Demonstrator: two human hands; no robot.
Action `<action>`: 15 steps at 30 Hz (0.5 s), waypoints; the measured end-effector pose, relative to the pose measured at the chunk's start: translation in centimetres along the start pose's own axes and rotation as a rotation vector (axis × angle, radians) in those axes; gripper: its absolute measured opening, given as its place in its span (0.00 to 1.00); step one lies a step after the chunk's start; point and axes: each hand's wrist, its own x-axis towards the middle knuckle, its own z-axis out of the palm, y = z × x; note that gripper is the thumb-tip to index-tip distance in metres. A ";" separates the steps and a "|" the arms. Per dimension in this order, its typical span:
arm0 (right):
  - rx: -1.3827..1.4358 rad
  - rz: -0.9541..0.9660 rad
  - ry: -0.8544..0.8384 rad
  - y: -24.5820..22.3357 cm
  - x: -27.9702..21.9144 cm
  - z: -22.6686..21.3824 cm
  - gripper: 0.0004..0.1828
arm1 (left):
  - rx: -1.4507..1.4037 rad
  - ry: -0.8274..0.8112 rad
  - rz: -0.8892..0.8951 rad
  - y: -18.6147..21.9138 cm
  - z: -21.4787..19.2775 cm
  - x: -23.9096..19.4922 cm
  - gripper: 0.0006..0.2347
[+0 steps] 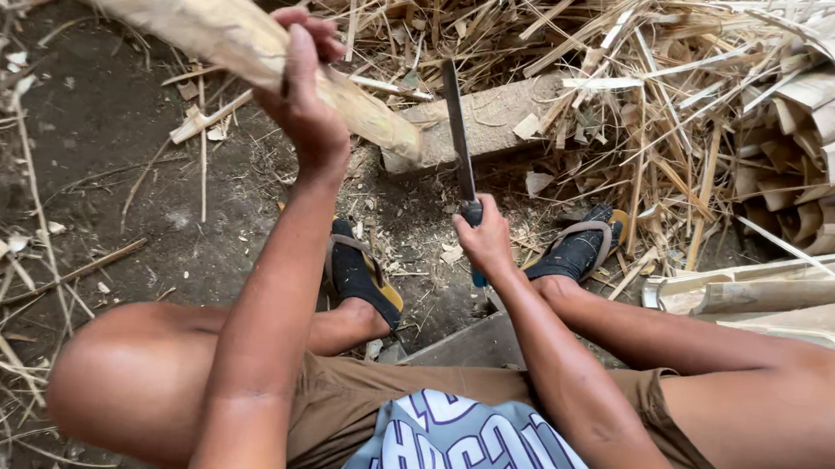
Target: The person sits on the ground and uses a knife to shave and shape a piece of bamboo. They repeatedly scrape the surface to smooth it and occasionally rotate the bamboo to work on different sides.
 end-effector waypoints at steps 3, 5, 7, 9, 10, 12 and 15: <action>-0.021 -0.024 0.033 -2.6 0.8 -0.6 0.21 | 0.024 -0.017 0.063 -1.7 -0.8 -2.1 0.04; -0.082 -0.005 0.001 -3.3 1.4 -0.1 0.20 | 0.014 -0.053 0.074 -2.2 -1.7 -2.1 0.02; -0.146 0.068 -0.084 -3.8 2.2 0.2 0.18 | 0.001 -0.078 0.100 -2.8 -1.5 -1.9 0.02; -0.169 0.115 -0.161 -4.9 3.0 -0.8 0.18 | 0.004 -0.090 0.129 -2.9 -1.4 -2.0 0.03; -0.178 0.130 -0.186 -6.2 3.8 -1.5 0.17 | -0.009 -0.076 0.120 -2.8 -1.4 -1.9 0.03; -0.112 -0.054 -0.118 -9.6 3.8 -3.6 0.16 | -0.027 -0.042 0.097 -2.1 -1.8 -2.5 0.04; 0.116 -0.235 -0.081 -14.2 3.3 -7.6 0.13 | -0.016 -0.060 0.068 -2.1 -2.4 -2.2 0.03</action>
